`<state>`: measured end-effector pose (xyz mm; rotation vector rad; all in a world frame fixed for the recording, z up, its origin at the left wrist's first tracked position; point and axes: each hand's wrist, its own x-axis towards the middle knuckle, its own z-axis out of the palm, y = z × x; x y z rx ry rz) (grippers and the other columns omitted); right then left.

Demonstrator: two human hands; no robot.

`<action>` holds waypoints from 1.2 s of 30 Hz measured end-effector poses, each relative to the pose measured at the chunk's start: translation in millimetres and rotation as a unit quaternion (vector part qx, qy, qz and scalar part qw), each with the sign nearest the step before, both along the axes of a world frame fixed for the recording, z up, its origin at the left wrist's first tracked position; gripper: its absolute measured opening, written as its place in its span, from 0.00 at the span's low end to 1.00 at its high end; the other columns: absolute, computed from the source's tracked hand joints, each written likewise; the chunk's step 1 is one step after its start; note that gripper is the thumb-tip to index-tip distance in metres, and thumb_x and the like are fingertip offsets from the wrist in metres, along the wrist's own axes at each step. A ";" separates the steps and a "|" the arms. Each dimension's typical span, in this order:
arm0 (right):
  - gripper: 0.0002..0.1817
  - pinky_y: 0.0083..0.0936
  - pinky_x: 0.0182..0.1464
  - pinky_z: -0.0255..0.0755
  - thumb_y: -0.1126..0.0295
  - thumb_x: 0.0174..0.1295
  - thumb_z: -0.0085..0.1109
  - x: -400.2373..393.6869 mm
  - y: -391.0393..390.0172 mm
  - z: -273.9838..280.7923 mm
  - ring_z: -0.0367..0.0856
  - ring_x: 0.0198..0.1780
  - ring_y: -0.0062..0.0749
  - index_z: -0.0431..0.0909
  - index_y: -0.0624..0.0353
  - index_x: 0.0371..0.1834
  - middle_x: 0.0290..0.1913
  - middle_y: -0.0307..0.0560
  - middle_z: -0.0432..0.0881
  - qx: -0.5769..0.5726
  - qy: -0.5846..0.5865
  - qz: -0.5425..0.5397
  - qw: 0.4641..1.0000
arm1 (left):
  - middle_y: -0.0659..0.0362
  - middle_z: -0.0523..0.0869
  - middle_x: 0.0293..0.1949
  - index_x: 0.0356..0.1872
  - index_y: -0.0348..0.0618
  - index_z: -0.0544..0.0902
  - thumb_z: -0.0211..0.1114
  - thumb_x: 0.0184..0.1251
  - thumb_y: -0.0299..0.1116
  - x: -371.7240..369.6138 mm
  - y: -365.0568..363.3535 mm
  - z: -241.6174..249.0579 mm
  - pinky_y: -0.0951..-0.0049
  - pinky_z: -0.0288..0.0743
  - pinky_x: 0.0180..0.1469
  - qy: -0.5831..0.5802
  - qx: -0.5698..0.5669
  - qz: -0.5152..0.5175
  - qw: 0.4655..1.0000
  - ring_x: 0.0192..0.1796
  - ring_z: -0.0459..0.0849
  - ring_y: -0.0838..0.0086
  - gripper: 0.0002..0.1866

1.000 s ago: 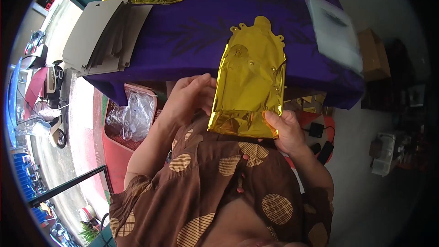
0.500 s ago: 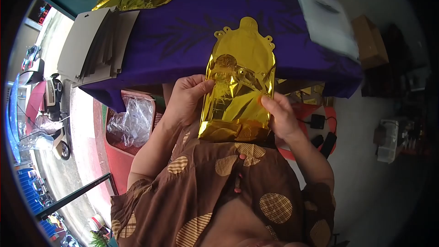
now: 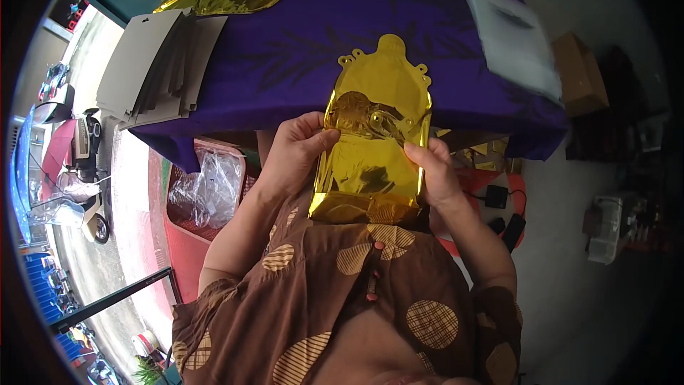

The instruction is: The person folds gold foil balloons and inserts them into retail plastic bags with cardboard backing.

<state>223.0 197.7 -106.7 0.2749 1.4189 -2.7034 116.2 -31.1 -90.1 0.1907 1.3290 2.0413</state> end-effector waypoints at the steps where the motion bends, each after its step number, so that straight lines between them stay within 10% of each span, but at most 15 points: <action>1: 0.13 0.19 0.44 0.79 0.69 0.71 0.54 -0.7 11.3 -15.0 0.86 0.39 0.21 0.86 0.66 0.46 0.40 0.43 0.89 -0.012 0.030 0.031 0.999 | 0.54 0.89 0.42 0.47 0.30 0.82 0.61 0.73 0.21 -0.9 -0.6 -0.9 0.76 0.83 0.46 -0.003 0.003 -0.002 1.000 0.41 0.87 0.76 0.07; 17: 0.06 0.19 0.40 0.73 0.76 0.64 0.56 -3.4 -22.8 4.0 0.80 0.35 0.19 0.81 0.60 0.31 0.30 0.35 0.82 0.024 -0.048 -0.153 0.987 | 0.50 0.91 0.38 0.40 0.31 0.89 0.57 0.69 0.15 3.1 6.7 1.0 0.71 0.87 0.46 -0.033 0.061 0.068 0.995 0.39 0.91 0.69 0.11; 19: 0.07 0.18 0.39 0.71 0.75 0.65 0.54 -0.5 -8.1 -15.7 0.79 0.35 0.18 0.79 0.58 0.30 0.29 0.35 0.80 0.176 0.088 -0.085 0.977 | 0.51 0.91 0.35 0.38 0.32 0.89 0.57 0.68 0.14 1.4 2.7 -5.0 0.72 0.87 0.45 -0.019 0.078 0.059 0.995 0.38 0.90 0.70 0.11; 25: 0.12 0.16 0.34 0.66 0.73 0.67 0.44 0.1 1.3 -17.0 0.72 0.29 0.16 0.75 0.57 0.25 0.27 0.35 0.78 0.080 0.115 -0.007 0.990 | 0.51 0.90 0.35 0.39 0.31 0.86 0.54 0.68 0.15 3.1 -1.0 -1.1 0.77 0.85 0.41 0.018 0.066 0.050 0.996 0.33 0.89 0.74 0.11; 31: 0.14 0.15 0.34 0.66 0.77 0.66 0.43 -1.7 0.5 -6.0 0.73 0.29 0.15 0.76 0.58 0.23 0.25 0.35 0.79 0.156 0.148 -0.008 0.977 | 0.51 0.89 0.41 0.54 0.31 0.79 0.61 0.73 0.38 -1.5 -12.1 26.3 0.75 0.82 0.39 -0.164 0.075 -0.034 0.983 0.37 0.89 0.70 0.19; 36: 0.14 0.13 0.38 0.68 0.78 0.67 0.41 -7.7 7.0 -6.4 0.77 0.33 0.15 0.81 0.62 0.32 0.32 0.37 0.84 0.142 0.194 0.036 0.970 | 0.50 0.89 0.45 0.50 0.26 0.82 0.65 0.72 0.36 -2.8 -14.1 34.0 0.75 0.83 0.45 -0.010 -0.155 -0.082 0.984 0.42 0.89 0.70 0.19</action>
